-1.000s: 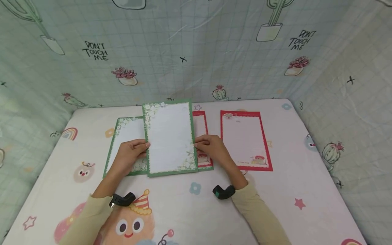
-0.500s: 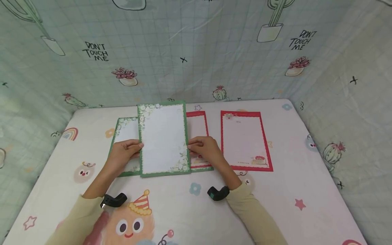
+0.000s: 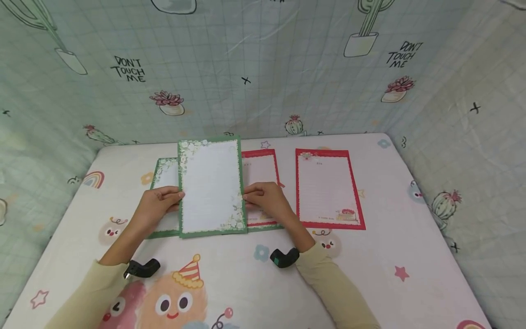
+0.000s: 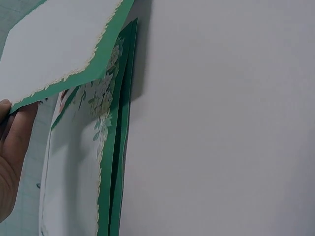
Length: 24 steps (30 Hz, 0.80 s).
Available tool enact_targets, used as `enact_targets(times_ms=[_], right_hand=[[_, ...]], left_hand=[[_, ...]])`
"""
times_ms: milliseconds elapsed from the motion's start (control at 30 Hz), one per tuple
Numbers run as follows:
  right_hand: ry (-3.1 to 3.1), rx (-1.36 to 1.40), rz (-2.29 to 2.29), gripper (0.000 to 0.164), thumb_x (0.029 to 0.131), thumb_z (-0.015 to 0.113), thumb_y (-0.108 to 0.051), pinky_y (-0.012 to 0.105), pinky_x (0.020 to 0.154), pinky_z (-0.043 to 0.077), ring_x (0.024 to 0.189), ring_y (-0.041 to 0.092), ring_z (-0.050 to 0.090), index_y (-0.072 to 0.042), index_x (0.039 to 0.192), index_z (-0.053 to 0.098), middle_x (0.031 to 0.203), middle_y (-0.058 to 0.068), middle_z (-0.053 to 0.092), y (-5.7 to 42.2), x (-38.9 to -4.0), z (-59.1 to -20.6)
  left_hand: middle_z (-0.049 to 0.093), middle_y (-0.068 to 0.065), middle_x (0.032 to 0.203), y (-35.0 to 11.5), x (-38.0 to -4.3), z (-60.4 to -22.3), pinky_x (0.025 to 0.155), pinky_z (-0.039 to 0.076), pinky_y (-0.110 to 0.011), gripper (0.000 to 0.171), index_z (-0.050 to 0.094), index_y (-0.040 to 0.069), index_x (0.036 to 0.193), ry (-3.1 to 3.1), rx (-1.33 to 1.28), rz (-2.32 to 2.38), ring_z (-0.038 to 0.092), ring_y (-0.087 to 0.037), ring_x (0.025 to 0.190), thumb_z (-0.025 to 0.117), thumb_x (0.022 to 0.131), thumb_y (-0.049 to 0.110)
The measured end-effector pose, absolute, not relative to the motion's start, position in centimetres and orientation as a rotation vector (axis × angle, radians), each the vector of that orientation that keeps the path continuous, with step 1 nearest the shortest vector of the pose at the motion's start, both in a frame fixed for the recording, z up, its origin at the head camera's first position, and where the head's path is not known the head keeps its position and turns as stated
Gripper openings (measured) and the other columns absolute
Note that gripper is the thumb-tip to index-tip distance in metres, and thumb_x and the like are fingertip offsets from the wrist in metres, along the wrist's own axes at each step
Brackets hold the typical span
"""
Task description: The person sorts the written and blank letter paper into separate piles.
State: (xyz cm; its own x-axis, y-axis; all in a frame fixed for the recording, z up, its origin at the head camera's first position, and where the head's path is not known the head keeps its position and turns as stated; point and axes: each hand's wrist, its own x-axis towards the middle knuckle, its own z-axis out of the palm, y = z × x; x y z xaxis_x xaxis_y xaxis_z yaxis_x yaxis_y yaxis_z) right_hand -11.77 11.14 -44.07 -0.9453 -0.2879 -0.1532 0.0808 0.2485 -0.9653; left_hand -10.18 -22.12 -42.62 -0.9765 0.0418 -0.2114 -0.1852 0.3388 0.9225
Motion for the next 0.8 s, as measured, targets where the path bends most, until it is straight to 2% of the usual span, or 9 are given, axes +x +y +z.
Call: enact_targets(times_ms=[100, 433, 667, 800], right_hand=[[2.213, -0.201, -1.768, 0.024, 0.092, 0.078, -0.02, 0.028, 0.084, 0.06, 0.088, 0.029, 0.076, -0.008, 0.113, 0.076, 0.096, 0.005, 0.078, 10.6, -12.0, -44.0], [2.123, -0.256, -1.829, 0.025, 0.092, 0.078, -0.018, 0.027, 0.085, 0.06, 0.089, 0.031, 0.075, -0.006, 0.114, 0.076, 0.096, 0.008, 0.078, 8.3, -12.2, -44.4], [2.145, -0.269, -1.799, 0.022, 0.092, 0.078, -0.019, 0.026, 0.084, 0.059, 0.084, 0.023, 0.076, -0.009, 0.112, 0.077, 0.093, 0.004, 0.078, 6.5, -12.2, -44.7], [2.166, -0.259, -1.788, 0.02, 0.092, 0.077, -0.017, 0.025, 0.082, 0.059, 0.082, 0.021, 0.075, -0.008, 0.11, 0.077, 0.089, 0.004, 0.078, 5.7, -12.3, -44.9]], left_hand=[[0.069, -0.019, 0.126, -22.7, -10.1, -42.6, 0.081, 0.06, -0.023, 0.046, 0.058, -0.007, 0.135, 2.41, -0.136, 1.684, 0.068, -0.003, 0.089, 0.064, 0.102, 0.025], [0.069, -0.019, 0.125, -25.0, -9.7, -42.3, 0.08, 0.06, -0.021, 0.049, 0.059, -0.007, 0.134, 2.489, -0.138, 1.592, 0.068, -0.001, 0.088, 0.064, 0.102, 0.031], [0.069, -0.019, 0.125, -26.5, -9.1, -41.9, 0.078, 0.059, -0.02, 0.051, 0.058, -0.008, 0.135, 2.542, -0.126, 1.519, 0.068, 0.001, 0.087, 0.062, 0.103, 0.033], [0.065, -0.026, 0.127, -27.2, -9.2, -41.9, 0.078, 0.06, -0.02, 0.054, 0.055, -0.01, 0.137, 2.553, -0.097, 1.511, 0.068, 0.002, 0.087, 0.063, 0.103, 0.03]])
